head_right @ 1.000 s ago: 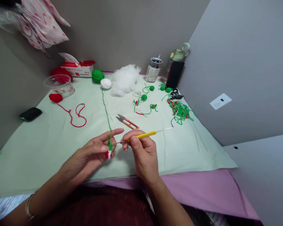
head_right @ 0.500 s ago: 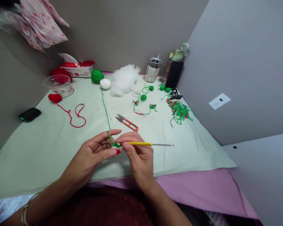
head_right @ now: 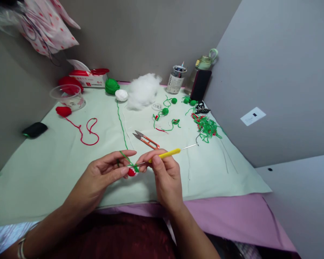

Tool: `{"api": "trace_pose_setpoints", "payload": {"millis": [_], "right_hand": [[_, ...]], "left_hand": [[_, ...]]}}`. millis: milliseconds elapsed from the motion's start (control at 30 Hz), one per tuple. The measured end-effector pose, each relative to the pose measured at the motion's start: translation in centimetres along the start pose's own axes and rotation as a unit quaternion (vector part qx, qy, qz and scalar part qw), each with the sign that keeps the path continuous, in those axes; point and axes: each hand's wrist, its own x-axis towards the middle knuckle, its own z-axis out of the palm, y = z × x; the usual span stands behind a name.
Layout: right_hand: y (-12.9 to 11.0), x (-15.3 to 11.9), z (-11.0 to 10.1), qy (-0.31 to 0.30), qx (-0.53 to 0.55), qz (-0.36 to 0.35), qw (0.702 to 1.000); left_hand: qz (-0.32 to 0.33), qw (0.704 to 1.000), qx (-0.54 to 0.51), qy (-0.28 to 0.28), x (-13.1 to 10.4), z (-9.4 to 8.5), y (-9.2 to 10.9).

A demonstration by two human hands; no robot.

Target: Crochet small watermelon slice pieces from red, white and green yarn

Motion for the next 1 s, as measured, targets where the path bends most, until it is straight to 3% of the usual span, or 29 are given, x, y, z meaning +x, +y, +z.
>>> {"api": "trace_pose_setpoints", "payload": {"millis": [200,400,667,767,867,933,1000], "right_hand": [[-0.3,-0.7,-0.4,-0.025,-0.098,-0.071,0.992],[-0.6,-1.4,0.0,-0.045,-0.229,-0.181,0.955],[-0.3,-1.6,0.1,-0.068,-0.394,-0.319,0.859],[-0.2,-1.8,0.1,-0.069,-0.443,-0.339,0.827],[-0.2,-2.0,0.1,-0.083,-0.505,-0.370,0.775],[-0.1,-2.0,0.1,-0.074,-0.488,-0.349,0.797],[-0.1,-1.8,0.3,-0.025,-0.400,-0.292,0.868]], "left_hand": [[0.018,1.000,0.019,0.005,-0.1,-0.1,0.1],[0.037,0.997,0.050,0.034,-0.1,0.4,0.7],[0.068,0.994,0.016,0.083,-0.3,1.2,-0.1],[0.059,0.995,-0.022,0.074,-0.3,1.4,-0.1],[-0.001,0.994,-0.100,0.033,-0.3,1.4,0.1],[-0.068,0.985,-0.157,-0.005,-0.2,1.1,0.2],[-0.108,0.978,-0.177,-0.020,0.0,0.7,0.4]]}}
